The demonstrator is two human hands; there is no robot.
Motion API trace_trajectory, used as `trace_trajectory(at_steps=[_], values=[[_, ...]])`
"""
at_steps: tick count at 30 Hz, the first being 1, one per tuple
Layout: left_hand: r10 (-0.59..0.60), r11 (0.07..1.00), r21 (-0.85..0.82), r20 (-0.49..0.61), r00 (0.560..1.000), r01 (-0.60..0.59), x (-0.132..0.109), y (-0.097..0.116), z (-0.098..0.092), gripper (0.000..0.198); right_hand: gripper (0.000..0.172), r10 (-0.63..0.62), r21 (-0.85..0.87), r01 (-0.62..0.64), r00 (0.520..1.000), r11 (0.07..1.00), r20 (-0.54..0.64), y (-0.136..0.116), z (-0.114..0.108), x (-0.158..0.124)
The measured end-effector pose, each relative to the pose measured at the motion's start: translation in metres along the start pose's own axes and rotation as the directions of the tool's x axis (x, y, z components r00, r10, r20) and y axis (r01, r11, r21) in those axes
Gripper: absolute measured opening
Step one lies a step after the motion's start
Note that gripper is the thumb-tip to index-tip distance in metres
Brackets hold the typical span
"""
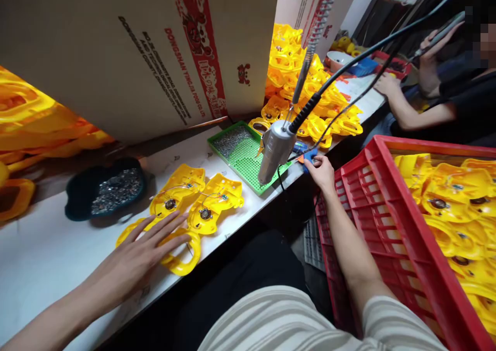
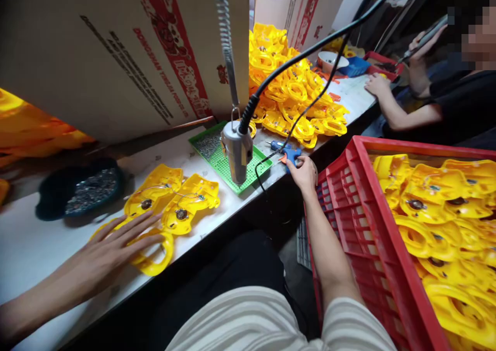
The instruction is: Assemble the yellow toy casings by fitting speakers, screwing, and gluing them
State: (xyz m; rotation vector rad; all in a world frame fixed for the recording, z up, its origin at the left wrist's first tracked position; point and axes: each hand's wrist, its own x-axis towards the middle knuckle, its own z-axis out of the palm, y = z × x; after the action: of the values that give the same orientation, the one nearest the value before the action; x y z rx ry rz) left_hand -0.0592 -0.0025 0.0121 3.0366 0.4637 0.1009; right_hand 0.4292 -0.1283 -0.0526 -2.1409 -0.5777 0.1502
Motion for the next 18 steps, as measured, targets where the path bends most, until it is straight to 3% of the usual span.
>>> trace_trajectory(at_steps=[4, 7, 12, 15, 18], values=[[-0.043, 0.999, 0.03, 0.043, 0.998, 0.042, -0.001, 0.003, -0.001, 0.066, 0.047, 0.088, 0.134, -0.097, 0.994, 0.986, 0.068, 0.003, 0.0, 0.0], [-0.024, 0.998, 0.052, 0.047, 0.999, 0.022, -0.005, 0.001, 0.002, 0.068, 0.048, 0.125, 0.308, -0.14, 0.99, 0.941, 0.067, 0.005, -0.005, -0.018], [-0.007, 0.999, 0.034, 0.05, 0.999, 0.005, -0.013, -0.005, 0.007, 0.064, 0.043, 0.114, 0.601, -0.102, 0.993, 0.793, 0.018, 0.006, -0.023, -0.087], [-0.027, 0.999, 0.046, 0.071, 0.997, 0.024, -0.016, -0.008, 0.004, 0.055, 0.036, 0.058, 0.687, -0.121, 0.992, 0.716, 0.114, 0.004, -0.036, -0.138], [-0.045, 0.997, 0.061, 0.097, 0.994, 0.039, -0.018, -0.009, -0.004, 0.044, 0.03, -0.089, 0.736, -0.104, 0.972, 0.669, 0.217, 0.003, -0.048, -0.175]])
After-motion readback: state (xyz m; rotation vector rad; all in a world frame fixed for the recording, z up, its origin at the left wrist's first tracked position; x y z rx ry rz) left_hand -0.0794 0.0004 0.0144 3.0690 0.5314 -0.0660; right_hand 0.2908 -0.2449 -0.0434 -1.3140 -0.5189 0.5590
